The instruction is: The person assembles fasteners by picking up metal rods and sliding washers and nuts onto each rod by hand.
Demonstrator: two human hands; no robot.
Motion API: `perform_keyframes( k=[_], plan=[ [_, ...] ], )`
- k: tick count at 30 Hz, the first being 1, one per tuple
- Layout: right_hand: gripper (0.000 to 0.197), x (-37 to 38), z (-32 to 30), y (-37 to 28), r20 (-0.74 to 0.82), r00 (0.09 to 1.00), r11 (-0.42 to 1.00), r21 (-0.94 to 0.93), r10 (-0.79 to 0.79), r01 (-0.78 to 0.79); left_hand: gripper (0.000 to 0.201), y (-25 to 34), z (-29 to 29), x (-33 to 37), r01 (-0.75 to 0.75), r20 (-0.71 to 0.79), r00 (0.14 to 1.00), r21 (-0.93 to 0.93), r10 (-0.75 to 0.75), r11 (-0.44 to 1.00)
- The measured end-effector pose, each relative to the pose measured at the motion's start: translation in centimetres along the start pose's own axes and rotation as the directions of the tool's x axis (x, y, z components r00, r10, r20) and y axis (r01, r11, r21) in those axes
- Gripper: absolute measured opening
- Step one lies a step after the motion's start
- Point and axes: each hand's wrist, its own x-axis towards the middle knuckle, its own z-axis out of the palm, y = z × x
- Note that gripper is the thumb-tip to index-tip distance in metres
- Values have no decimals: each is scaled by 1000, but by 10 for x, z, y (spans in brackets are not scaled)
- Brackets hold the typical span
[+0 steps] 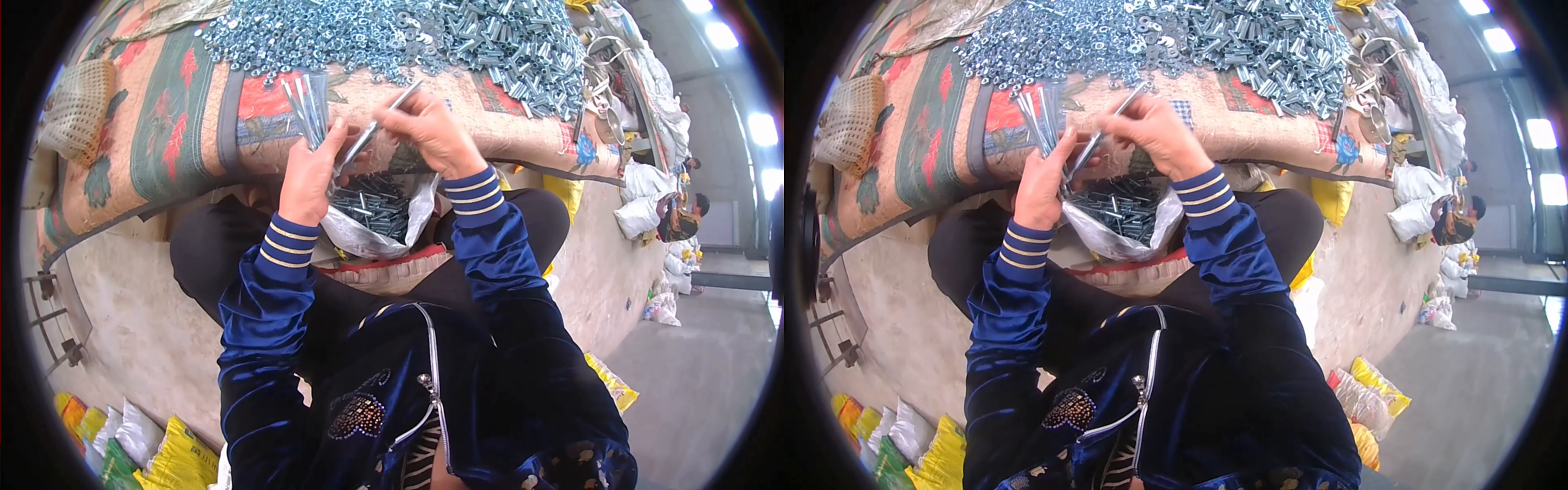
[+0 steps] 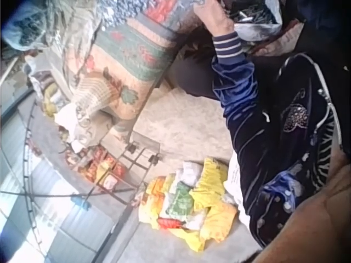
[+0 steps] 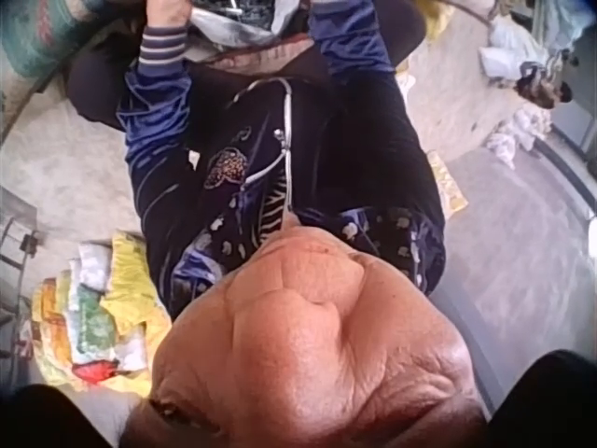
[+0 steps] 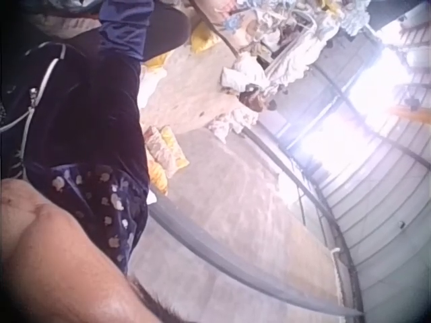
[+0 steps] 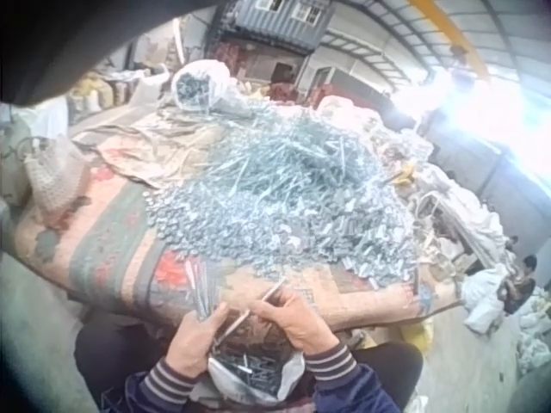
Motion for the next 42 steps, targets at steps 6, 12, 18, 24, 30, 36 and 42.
perform_keyframes(
  k=[6, 12, 18, 24, 30, 36, 42],
  plan=[
    [18, 0, -24, -7, -92, 990, 995, 5, -103, 104, 28, 1, -11, 2, 104, 266, 955, 103, -128, 989],
    [27, 1, -11, -8, -190, 951, 959, 101, -243, 265, 22, 0, -7, -1, 137, 285, 947, 52, -146, 989],
    [30, -1, -25, -16, -272, 940, 829, -559, -205, 19, 21, -8, -6, -1, -75, 211, 976, 100, 52, 992],
    [31, 3, -34, -28, -192, 973, 808, -548, 127, -214, 21, -8, -4, -3, -127, 202, 973, 86, 107, 988],
    [32, -2, -23, -23, -193, 965, 926, -366, -176, 96, 20, -4, -4, -6, -138, 207, 971, 94, 116, 986],
    [39, 0, -10, -17, -278, 916, 957, -88, -290, 276, 19, -4, -2, -8, -122, 201, 974, 94, 101, 988],
    [28, -13, -17, -8, -55, 987, 958, -256, -149, 130, 16, -1, 1, -7, -98, 186, 980, 138, 72, 985]
  ],
)
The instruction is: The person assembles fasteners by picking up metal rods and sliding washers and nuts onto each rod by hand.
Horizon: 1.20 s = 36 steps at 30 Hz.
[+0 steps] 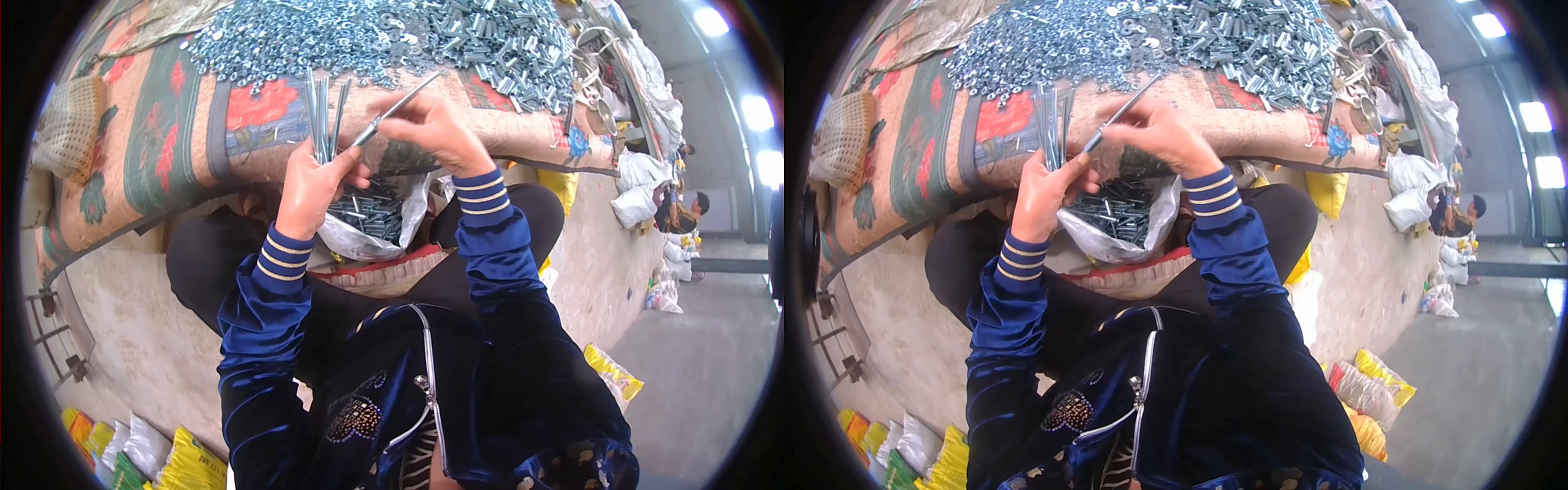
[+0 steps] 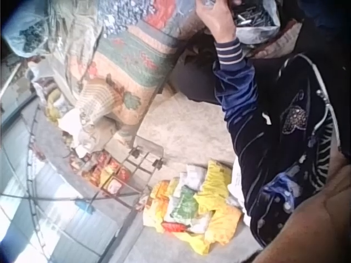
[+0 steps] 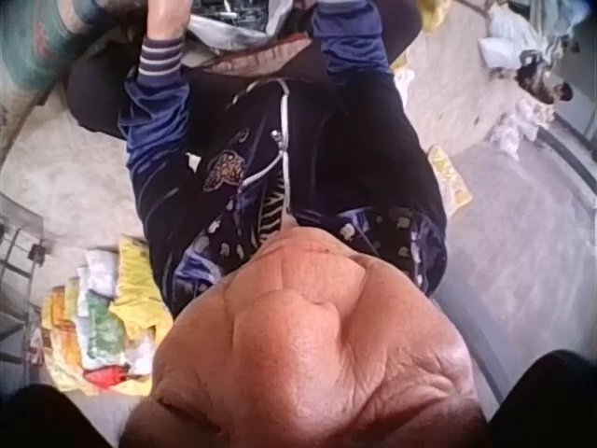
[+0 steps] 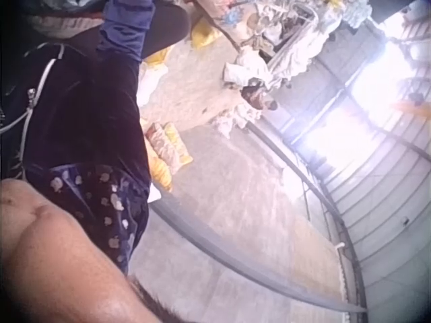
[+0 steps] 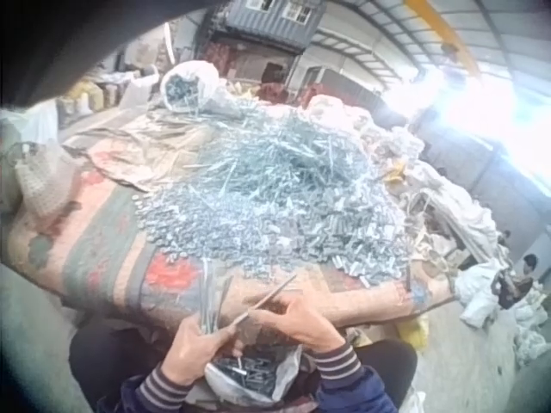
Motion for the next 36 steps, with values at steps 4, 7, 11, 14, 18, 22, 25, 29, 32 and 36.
perform_keyframes(
  k=[4, 7, 11, 14, 18, 22, 25, 29, 32, 36],
  plan=[
    [24, 6, 11, 15, -78, 991, 992, -53, 109, -113, 10, -9, 9, -5, -388, -8, 873, 594, 487, 705],
    [25, 3, 15, 12, -154, 979, 991, 36, 135, -131, 10, -20, 11, 1, -475, 19, 786, 658, 618, 584],
    [30, -7, 3, 1, -257, 966, 917, -383, 9, -111, 15, -11, 2, 7, -52, -64, 996, 240, 69, 969],
    [35, -13, -48, -4, 107, 994, 895, -445, 34, 17, 25, -15, -10, 8, 135, -42, 990, 58, -132, 989],
    [22, 29, -136, 45, -603, 785, 652, -655, -146, -381, 33, -18, -11, 7, 245, 13, 969, -115, -245, 963],
    [19, 57, -163, 62, -317, 750, 150, -947, -580, -284, 33, -10, -10, 8, 302, 126, 948, -83, -291, 950],
    [17, 69, -163, 63, -246, 823, -104, -933, -513, -344, 31, -10, -8, 8, 256, 78, 965, -77, -250, 964],
    [18, 63, -140, 36, -429, 810, 341, -890, -400, -303, 31, -13, -14, 10, 272, 123, 960, -221, -250, 937],
    [20, 44, -103, 25, -309, 921, 786, -618, -239, -4, 28, -7, -11, 10, 308, 145, 948, -175, -285, 935],
    [18, 27, -52, 7, -45, 985, 954, -259, -168, 151, 26, -6, -8, 10, 335, 183, 933, -136, -309, 932]
  ],
)
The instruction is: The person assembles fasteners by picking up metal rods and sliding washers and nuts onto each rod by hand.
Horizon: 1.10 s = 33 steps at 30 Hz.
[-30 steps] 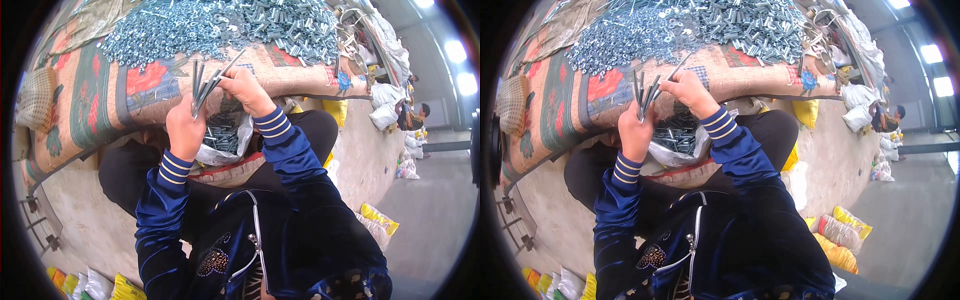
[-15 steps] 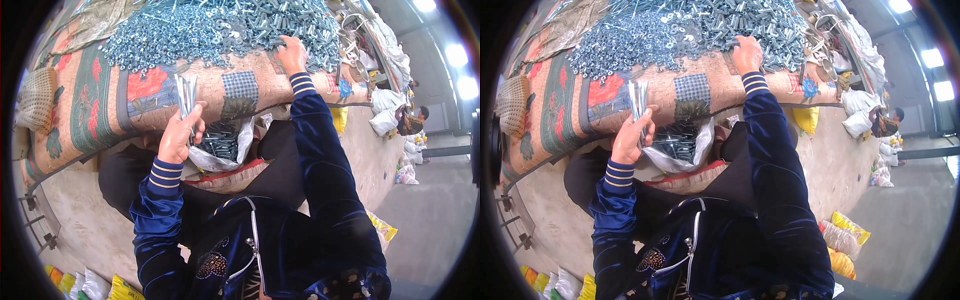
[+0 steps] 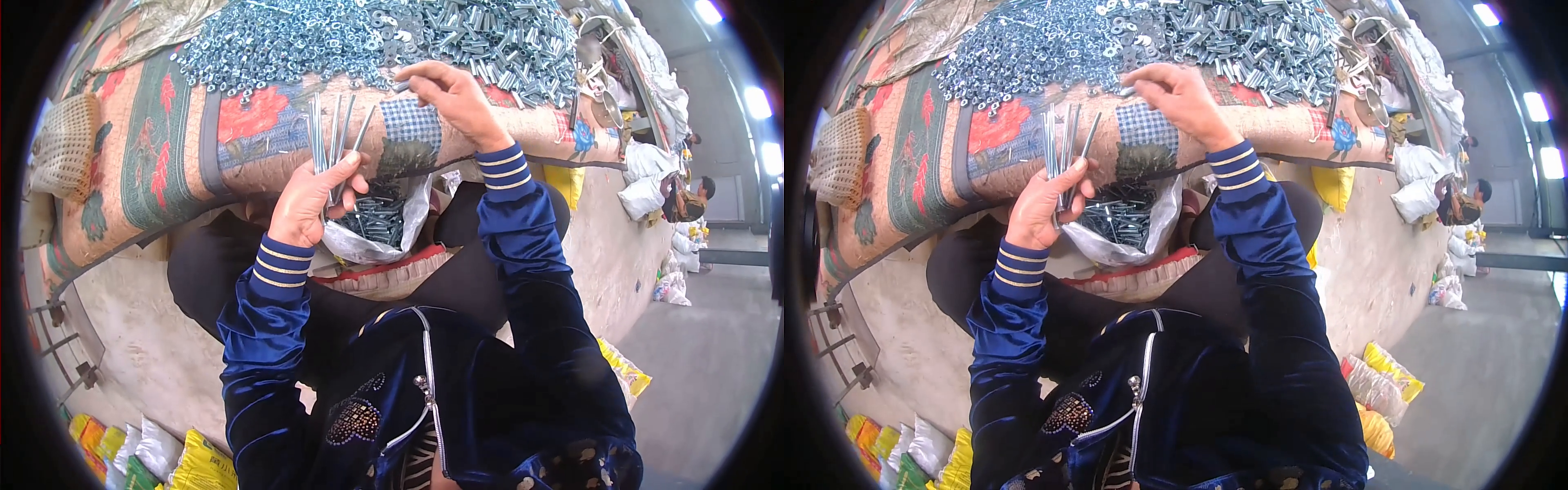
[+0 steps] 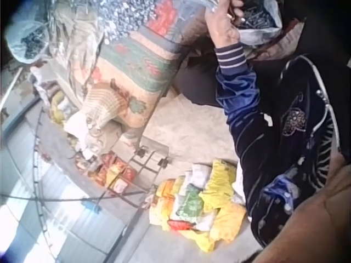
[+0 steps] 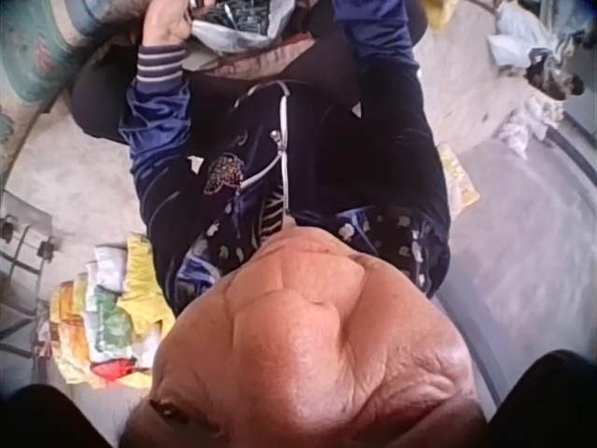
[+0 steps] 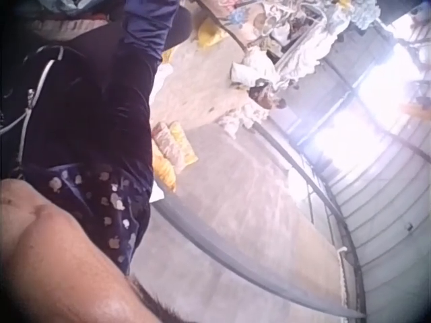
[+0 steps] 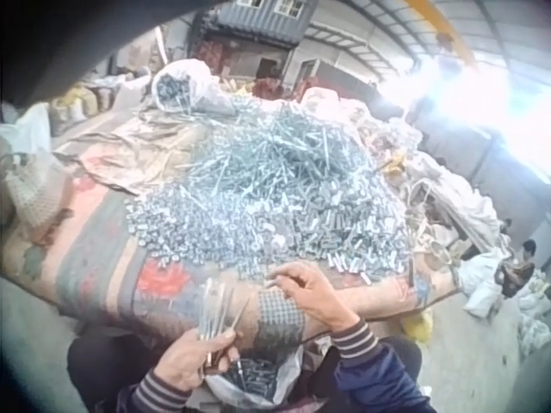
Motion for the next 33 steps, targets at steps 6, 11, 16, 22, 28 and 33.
perform_keyframes(
  k=[6, 11, 16, 22, 28, 33],
  plan=[
    [19, -14, 18, -21, 270, 959, 996, 9, -83, 84, 26, 1, 0, -5, 56, 15, 998, 104, -58, 993],
    [21, -32, 46, -21, 98, 954, 752, 596, 283, -284, 28, 8, 13, -12, 13, -33, 999, -55, -15, 998],
    [23, -36, 67, -25, 339, 915, 919, 242, 219, -310, 26, -4, -2, -6, -87, -145, 987, -100, 72, 991],
    [20, 26, -3, 55, -492, 856, 803, -569, -159, -178, 21, -2, -10, 4, -131, -131, 985, -144, 112, 981],
    [4, 32, 2, 51, -309, 907, 592, -801, -285, -87, 21, -4, -15, 2, -137, -154, 982, -164, 112, 977],
    [5, 29, -6, 53, -332, 930, 715, -687, -154, -127, 21, -6, -15, 4, -133, -148, 983, -145, 112, 980]
  ],
)
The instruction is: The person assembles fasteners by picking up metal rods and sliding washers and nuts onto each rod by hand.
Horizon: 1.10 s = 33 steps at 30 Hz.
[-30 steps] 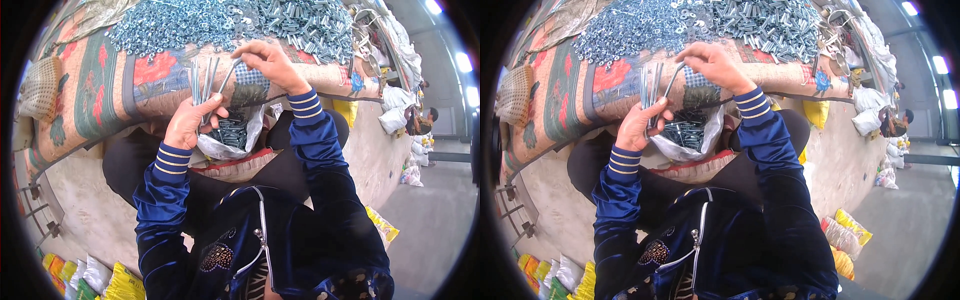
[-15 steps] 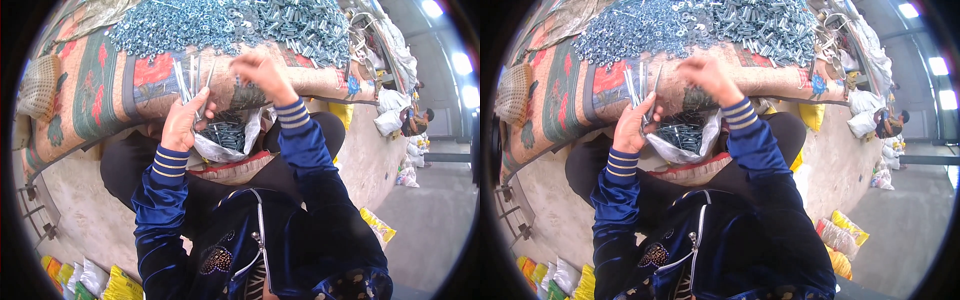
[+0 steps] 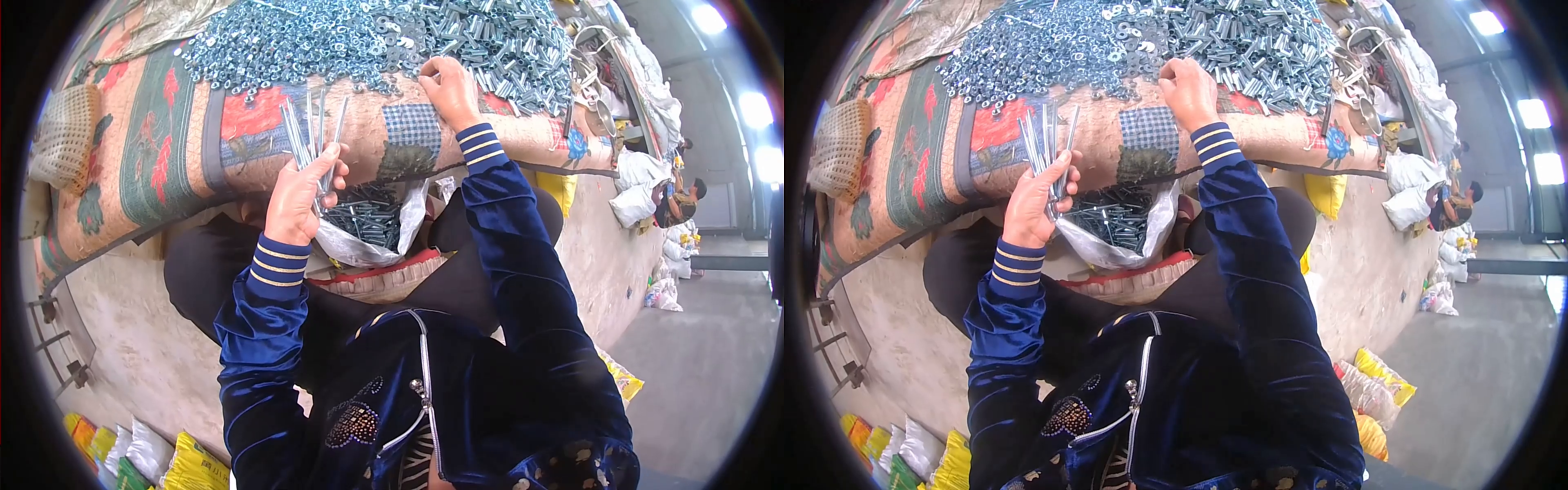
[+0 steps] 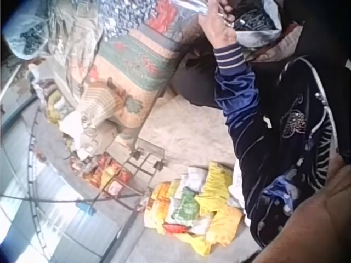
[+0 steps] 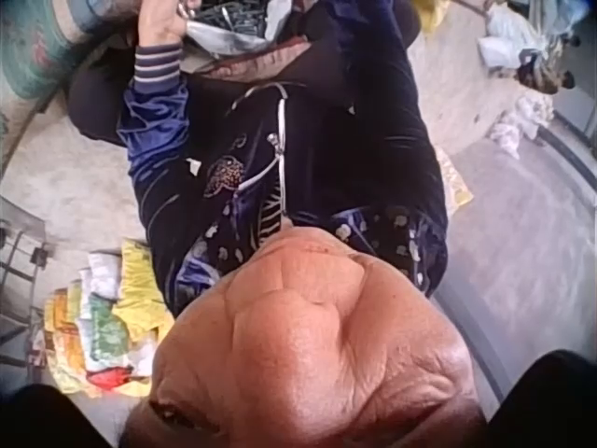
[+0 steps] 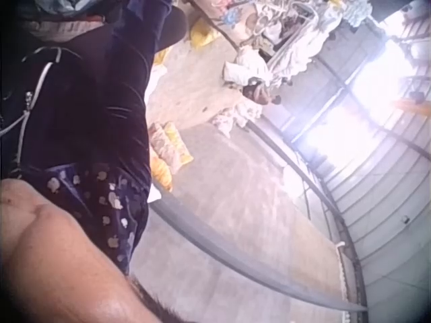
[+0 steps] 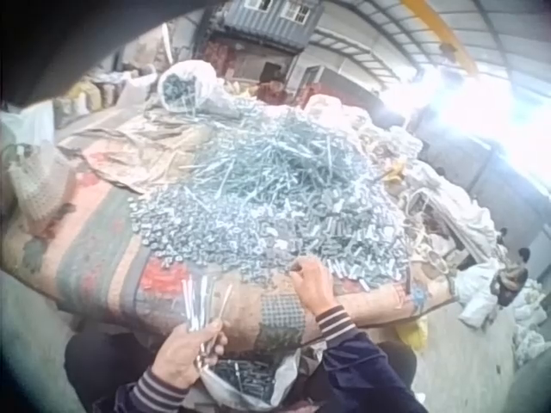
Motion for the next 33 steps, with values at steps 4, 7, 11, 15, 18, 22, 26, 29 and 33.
perform_keyframes(
  k=[4, 7, 11, 15, 18, 22, 26, 29, 33],
  plan=[
    [11, 4, -2, 5, 62, 996, 994, 83, 71, -76, 21, 0, -1, 0, 1, 7, 1000, -14, -1, 1000],
    [18, 8, -3, 15, 84, 993, 990, 106, 85, -93, 21, 1, 1, 0, 9, 12, 1000, -21, -9, 1000],
    [25, 10, -1, 15, 129, 991, 991, 122, 43, -59, 21, 0, -1, 1, 25, 11, 1000, -30, -25, 999],
    [19, 11, 3, 6, 91, 987, 981, 135, 130, -141, 21, 0, -2, 0, 26, 1, 1000, -22, -26, 999],
    [16, 9, -1, 7, -31, 996, 990, 116, 79, -75, 22, 1, -3, 0, 31, 15, 999, -33, -30, 999],
    [13, 0, -6, 17, 37, 969, 917, 315, 245, -244, 22, 1, -4, 0, 34, 25, 999, -31, -33, 999],
    [13, -7, -14, 15, 87, 976, 800, 561, 202, -215, 22, 0, -3, 0, 46, 2, 999, -10, -46, 999],
    [14, -7, -16, 10, 36, 958, 685, 691, 285, -230, 21, -1, 0, 1, 38, -17, 999, 12, -37, 999],
    [17, -12, -10, -17, 141, 984, 777, 606, 106, -170, 20, 0, 3, 0, 49, -28, 998, 25, -48, 998]
  ],
)
